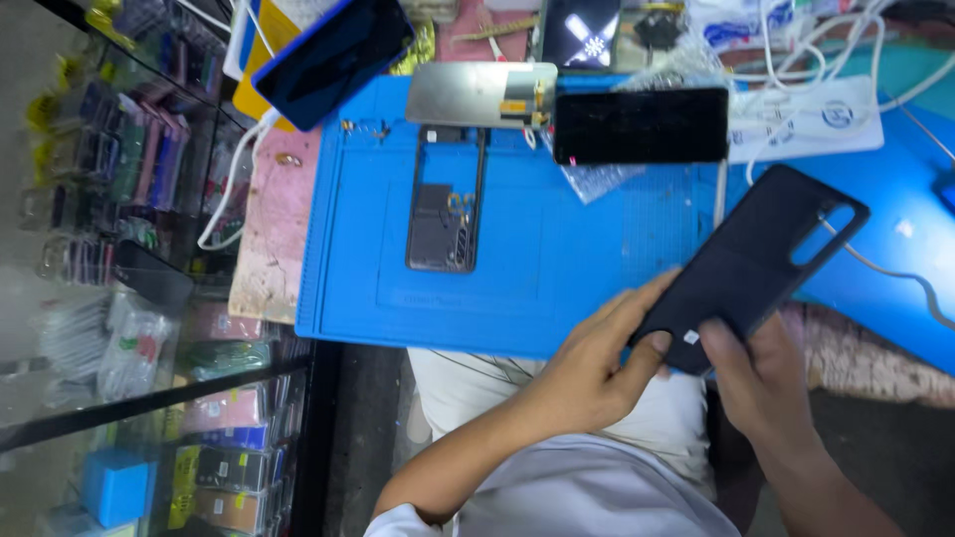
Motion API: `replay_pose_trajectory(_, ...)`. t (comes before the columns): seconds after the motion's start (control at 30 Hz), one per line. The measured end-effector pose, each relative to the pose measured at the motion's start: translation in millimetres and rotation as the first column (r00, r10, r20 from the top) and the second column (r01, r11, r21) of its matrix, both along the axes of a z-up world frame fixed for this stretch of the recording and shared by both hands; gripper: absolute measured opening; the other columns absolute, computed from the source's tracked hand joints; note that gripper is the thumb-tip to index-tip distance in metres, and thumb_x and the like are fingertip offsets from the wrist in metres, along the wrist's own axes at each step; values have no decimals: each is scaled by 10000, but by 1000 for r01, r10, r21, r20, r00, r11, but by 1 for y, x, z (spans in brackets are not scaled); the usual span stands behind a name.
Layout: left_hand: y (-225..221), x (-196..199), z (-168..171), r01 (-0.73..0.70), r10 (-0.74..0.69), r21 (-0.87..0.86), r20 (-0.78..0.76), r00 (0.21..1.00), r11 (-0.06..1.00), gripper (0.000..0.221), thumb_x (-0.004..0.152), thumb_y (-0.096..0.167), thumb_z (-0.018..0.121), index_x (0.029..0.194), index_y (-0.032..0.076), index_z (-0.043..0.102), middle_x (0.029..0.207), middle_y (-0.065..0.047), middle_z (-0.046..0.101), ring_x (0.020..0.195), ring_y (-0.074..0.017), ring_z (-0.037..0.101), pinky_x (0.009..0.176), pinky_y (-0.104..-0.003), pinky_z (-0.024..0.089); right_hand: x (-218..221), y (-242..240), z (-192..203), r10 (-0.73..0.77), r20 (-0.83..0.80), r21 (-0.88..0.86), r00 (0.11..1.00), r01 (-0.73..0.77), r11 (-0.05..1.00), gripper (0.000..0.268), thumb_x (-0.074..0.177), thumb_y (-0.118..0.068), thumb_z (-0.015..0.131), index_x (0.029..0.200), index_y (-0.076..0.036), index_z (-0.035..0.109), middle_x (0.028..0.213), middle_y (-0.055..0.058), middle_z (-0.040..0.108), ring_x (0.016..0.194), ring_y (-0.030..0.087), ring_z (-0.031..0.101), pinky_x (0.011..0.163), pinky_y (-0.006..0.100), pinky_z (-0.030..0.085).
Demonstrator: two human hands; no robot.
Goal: The person uses a screwdriver to loosen screws on a phone back cover, removes the cover, and then handles internal components like the battery and circuit board.
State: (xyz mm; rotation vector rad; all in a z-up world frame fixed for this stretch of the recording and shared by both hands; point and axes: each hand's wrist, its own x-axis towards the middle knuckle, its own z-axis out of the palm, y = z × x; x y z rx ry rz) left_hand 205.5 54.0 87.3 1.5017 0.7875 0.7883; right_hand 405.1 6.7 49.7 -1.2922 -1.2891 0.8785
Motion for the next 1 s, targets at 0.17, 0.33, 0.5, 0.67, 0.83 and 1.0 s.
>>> replay_pose_trajectory(0.17,-38,-31,-32,-356,383,472,44,923,806,622,995,31,661,1535,-16,358,1466,-309,456,1186,-342,635,995,-394,559,10,35,4,-34,-184,-280,982,-19,960,270,1093,-163,600,1274,37,611,1014,86,687,827,177,658,655,363,535)
replay_pose_trajectory(0.33,-106,-89,-135,-281,451,643,-114,885,713,434,965,90,658,1388,56,561,1391,-169,604,1243,-350,639,1091,-454,483,30,80,20,154,165,-157,974,-128,979,263,1067,-176,605,1263,-2,586,1024,26,657,886,78,601,745,273,527)
replay_pose_trajectory(0.5,-112,-173,-216,-5,671,733,-621,406,681,638,748,399,701,1298,91,599,1356,-313,497,1284,-501,400,1013,-688,209,41,104,28,266,106,-204,958,-241,949,366,969,-170,653,1262,-30,484,919,31,646,705,79,626,569,272,524)
replay_pose_trajectory(0.67,-104,-193,-230,-706,946,658,-319,54,263,532,1059,231,642,1454,-89,485,1525,-360,397,1393,-504,384,1157,-565,309,47,123,18,217,363,-162,906,-168,972,236,1057,-191,630,1210,-18,585,881,27,626,717,69,559,603,247,469)
replay_pose_trajectory(0.83,-84,-115,-145,-538,932,793,-103,347,288,338,941,113,720,1250,53,595,1315,-179,543,1252,-363,492,1099,-444,399,38,125,-5,288,152,-209,946,-254,944,203,1082,-193,579,1205,-34,599,839,9,613,619,58,520,552,238,429)
replay_pose_trajectory(1.0,-2,-36,-44,-590,734,551,-64,676,590,635,917,132,765,1449,-10,448,1359,-169,566,1176,-275,565,1004,-380,460,23,116,2,432,-64,-280,899,-432,857,296,998,-189,621,1251,-47,566,860,-7,630,575,47,521,500,228,446)
